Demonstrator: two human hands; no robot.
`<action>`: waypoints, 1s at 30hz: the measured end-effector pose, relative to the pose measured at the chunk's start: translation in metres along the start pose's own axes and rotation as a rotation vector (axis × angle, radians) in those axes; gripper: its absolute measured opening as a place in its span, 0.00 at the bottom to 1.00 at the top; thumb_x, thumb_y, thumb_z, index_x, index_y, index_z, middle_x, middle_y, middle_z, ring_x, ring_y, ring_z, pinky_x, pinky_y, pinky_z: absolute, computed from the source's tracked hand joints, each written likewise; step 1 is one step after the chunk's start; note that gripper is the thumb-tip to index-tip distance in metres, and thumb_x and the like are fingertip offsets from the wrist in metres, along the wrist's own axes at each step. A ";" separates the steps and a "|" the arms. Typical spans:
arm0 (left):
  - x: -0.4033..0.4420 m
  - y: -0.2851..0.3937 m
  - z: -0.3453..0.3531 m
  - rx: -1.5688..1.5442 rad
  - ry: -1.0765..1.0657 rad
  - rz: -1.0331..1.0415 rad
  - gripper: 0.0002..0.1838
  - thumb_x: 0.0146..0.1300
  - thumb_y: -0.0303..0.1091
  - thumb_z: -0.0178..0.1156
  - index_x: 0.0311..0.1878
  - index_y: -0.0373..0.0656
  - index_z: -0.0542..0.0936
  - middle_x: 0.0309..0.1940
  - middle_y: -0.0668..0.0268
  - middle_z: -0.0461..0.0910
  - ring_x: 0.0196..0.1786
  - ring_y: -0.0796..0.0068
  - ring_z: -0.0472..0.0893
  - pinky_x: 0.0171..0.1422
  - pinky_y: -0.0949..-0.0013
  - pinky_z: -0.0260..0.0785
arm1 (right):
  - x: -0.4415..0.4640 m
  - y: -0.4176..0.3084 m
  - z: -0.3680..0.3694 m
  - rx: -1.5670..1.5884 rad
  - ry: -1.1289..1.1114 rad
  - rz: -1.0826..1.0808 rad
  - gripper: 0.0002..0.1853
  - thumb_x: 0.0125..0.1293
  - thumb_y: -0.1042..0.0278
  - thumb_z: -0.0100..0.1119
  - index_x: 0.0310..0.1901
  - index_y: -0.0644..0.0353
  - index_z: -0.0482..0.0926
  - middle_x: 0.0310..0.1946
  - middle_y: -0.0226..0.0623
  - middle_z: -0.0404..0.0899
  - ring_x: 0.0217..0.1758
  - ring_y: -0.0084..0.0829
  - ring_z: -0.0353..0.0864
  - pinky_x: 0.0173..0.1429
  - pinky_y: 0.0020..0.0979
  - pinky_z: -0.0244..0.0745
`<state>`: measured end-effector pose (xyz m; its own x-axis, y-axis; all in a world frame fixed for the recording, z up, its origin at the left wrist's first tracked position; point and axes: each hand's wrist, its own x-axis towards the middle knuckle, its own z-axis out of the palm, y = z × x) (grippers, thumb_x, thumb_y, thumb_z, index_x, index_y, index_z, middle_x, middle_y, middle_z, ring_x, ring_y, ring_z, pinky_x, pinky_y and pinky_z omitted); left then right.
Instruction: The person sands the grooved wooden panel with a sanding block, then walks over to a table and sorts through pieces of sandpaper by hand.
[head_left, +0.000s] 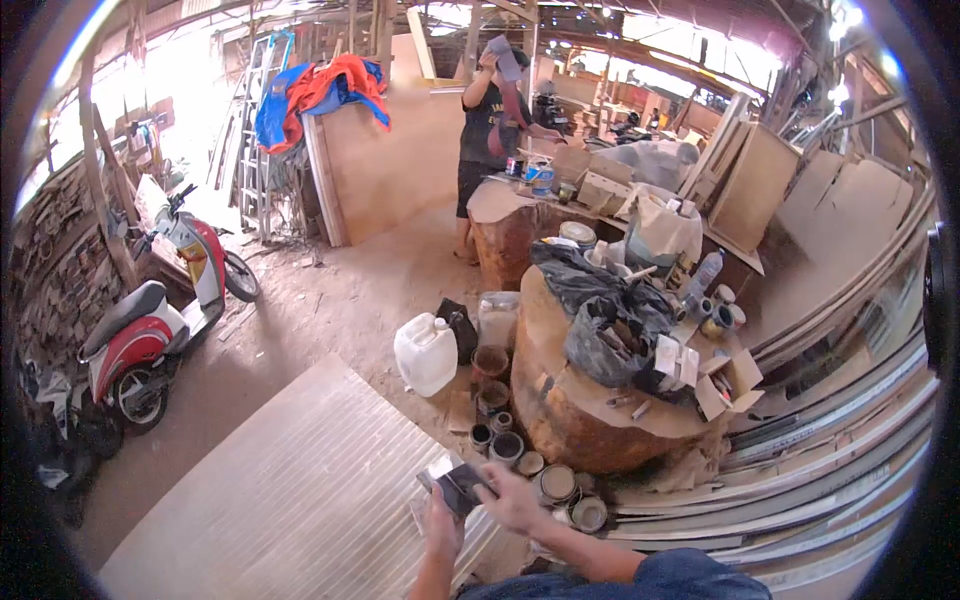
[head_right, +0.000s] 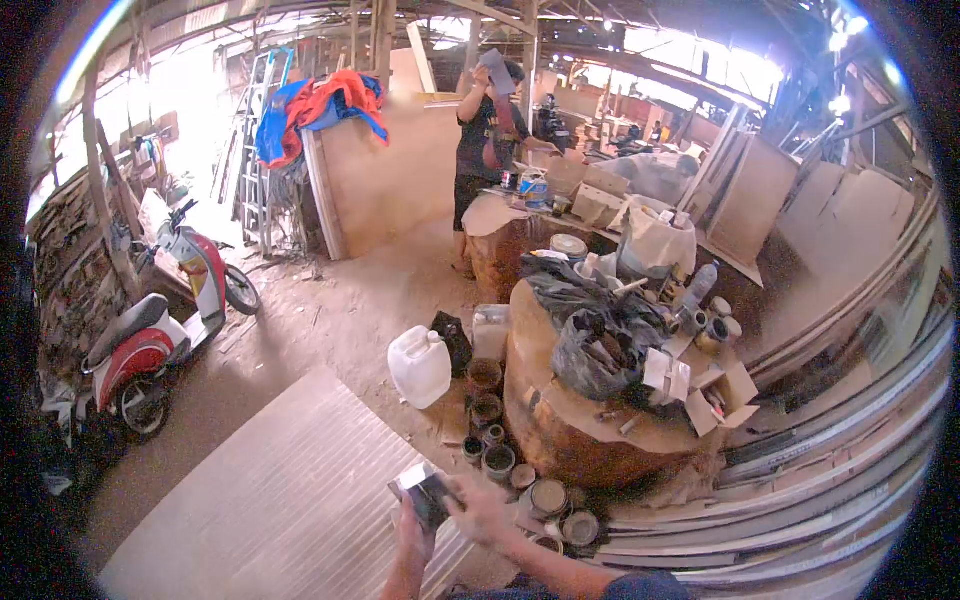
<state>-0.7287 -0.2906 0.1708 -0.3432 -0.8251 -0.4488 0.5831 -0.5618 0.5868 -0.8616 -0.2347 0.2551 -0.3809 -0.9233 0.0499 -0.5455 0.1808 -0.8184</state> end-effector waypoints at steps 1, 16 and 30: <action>0.001 -0.002 0.000 -0.037 -0.040 0.023 0.25 0.75 0.55 0.46 0.60 0.44 0.72 0.47 0.64 0.78 0.51 0.67 0.77 0.56 0.62 0.71 | -0.014 -0.013 0.011 -0.065 -0.060 -0.105 0.16 0.67 0.70 0.61 0.54 0.60 0.75 0.47 0.44 0.81 0.47 0.38 0.84 0.45 0.36 0.79; -0.024 -0.035 0.084 0.039 -0.111 0.053 0.21 0.77 0.48 0.47 0.60 0.41 0.72 0.48 0.69 0.79 0.47 0.77 0.79 0.51 0.72 0.73 | -0.015 0.005 -0.031 -0.366 0.105 -0.386 0.14 0.63 0.73 0.52 0.50 0.65 0.76 0.40 0.52 0.80 0.41 0.47 0.83 0.39 0.45 0.79; -0.052 -0.080 0.164 -0.118 -0.224 -0.075 0.24 0.74 0.47 0.53 0.64 0.39 0.69 0.59 0.61 0.77 0.59 0.63 0.78 0.68 0.57 0.69 | -0.044 0.028 -0.177 -0.199 0.278 -0.589 0.17 0.61 0.78 0.54 0.53 0.62 0.80 0.51 0.48 0.81 0.54 0.46 0.80 0.57 0.42 0.75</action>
<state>-0.8785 -0.2131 0.2579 -0.5360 -0.7813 -0.3198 0.6271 -0.6221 0.4688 -0.9922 -0.1291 0.3310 -0.1415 -0.7700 0.6221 -0.8375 -0.2419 -0.4899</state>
